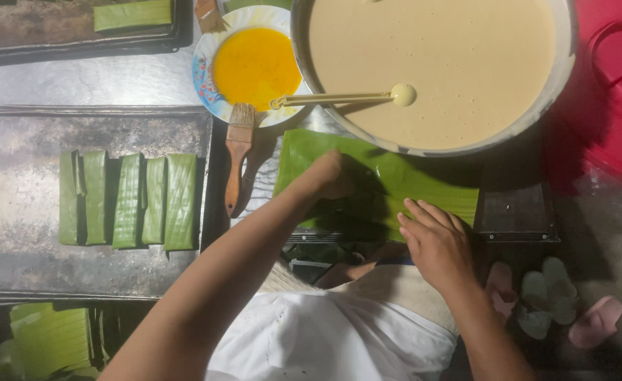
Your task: The person brushes a liquid onto banana leaves using a brush, ladles a beige batter onto the leaves, and folds them into rectangular parcels which are then stacked on metal trays.
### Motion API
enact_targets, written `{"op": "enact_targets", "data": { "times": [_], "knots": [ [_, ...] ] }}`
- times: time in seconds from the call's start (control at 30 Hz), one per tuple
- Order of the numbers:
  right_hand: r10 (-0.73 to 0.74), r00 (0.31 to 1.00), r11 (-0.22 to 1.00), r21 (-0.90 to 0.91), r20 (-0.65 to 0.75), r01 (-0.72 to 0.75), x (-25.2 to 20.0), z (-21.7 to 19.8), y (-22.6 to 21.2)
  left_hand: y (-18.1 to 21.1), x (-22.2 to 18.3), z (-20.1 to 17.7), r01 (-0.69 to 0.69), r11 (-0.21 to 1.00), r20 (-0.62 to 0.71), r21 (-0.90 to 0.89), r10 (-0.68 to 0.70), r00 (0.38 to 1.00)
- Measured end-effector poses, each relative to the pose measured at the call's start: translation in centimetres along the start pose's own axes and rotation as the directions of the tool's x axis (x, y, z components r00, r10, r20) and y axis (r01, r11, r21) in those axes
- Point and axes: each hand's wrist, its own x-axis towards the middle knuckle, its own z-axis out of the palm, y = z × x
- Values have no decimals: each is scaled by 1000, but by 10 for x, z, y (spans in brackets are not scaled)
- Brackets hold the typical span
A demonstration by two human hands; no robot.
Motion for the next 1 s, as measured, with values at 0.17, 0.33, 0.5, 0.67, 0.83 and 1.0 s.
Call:
{"op": "enact_targets", "data": {
  "times": [0.17,0.33,0.5,0.67,0.83,1.0],
  "knots": [
    [98,984,987,-143,147,-77,-6,-1,1,12,-72,-3,4,866,52,-501,26,998],
    [-51,994,997,55,-96,56,-11,4,4,38,-122,45,-290,858,-59,424,345,937],
    [81,982,983,177,-172,-50,-17,8,7,45,-117,61,-341,718,-56,607,466,883],
    [32,954,982,185,-297,24,-14,4,2,38,-124,54,-352,611,52,709,453,890],
    [-161,985,983,-95,-59,155,-16,-7,19,32,-123,61,-369,660,18,654,473,881],
    [-232,969,969,-72,82,238,-4,-5,59,55,-106,60,-293,745,-52,600,401,915]
  ]
}}
